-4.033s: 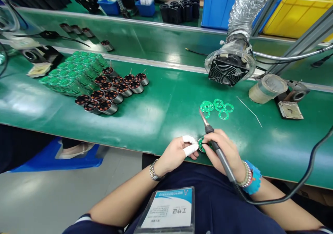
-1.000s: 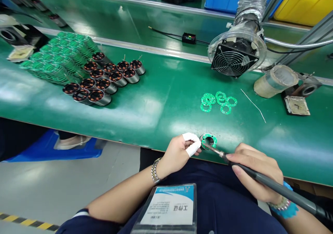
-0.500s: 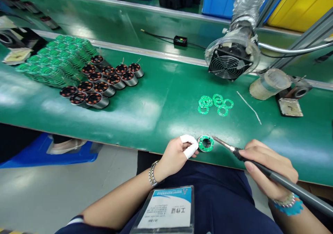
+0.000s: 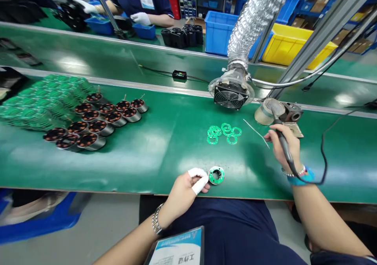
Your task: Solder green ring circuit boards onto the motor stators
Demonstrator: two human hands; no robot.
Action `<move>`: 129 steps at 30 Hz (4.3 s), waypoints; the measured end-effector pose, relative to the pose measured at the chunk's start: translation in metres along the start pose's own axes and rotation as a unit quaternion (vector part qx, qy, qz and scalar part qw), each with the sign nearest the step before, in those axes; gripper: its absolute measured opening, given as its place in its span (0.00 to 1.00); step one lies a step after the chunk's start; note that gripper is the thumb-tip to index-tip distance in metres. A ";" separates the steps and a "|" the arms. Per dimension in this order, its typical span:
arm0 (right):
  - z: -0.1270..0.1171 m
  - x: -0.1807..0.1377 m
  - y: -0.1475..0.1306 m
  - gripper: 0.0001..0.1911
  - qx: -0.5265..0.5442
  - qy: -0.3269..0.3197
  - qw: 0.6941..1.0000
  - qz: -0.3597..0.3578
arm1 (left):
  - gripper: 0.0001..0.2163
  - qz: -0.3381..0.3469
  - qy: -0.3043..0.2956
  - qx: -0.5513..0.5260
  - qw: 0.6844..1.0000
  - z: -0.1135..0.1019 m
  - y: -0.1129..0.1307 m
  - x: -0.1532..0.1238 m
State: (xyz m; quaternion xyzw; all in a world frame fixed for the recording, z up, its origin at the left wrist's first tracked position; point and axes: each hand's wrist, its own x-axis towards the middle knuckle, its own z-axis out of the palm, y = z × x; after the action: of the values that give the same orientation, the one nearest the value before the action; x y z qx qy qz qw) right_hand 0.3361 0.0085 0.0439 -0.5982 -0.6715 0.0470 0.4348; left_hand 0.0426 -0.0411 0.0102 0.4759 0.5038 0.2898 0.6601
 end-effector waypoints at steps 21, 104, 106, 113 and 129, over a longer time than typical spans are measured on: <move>0.066 -0.084 -0.072 0.18 0.132 -0.205 0.965 -0.101 | 0.08 0.010 -0.055 -0.034 0.998 -0.008 -0.008 0.006; 0.070 -0.088 -0.068 0.14 0.165 -0.191 0.960 -0.117 | 0.11 -0.017 -0.040 0.102 0.994 -0.005 0.001 0.013; 0.071 -0.089 -0.068 0.14 0.167 -0.189 0.961 -0.115 | 0.11 0.014 -0.030 0.146 0.989 -0.006 0.001 0.013; 0.070 -0.091 -0.066 0.17 0.173 -0.190 0.962 -0.095 | 0.11 0.032 -0.072 0.086 0.993 -0.016 0.009 0.030; 0.071 -0.088 -0.074 0.14 0.159 -0.209 0.956 -0.134 | 0.12 0.033 -0.121 0.148 0.981 -0.020 0.003 0.008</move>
State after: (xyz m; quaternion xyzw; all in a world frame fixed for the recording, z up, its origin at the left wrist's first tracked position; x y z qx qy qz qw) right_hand 0.2258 -0.0543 -0.0029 -0.4028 -0.8050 0.2182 0.3769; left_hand 0.0270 -0.0266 0.0096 0.6159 0.4419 0.1739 0.6287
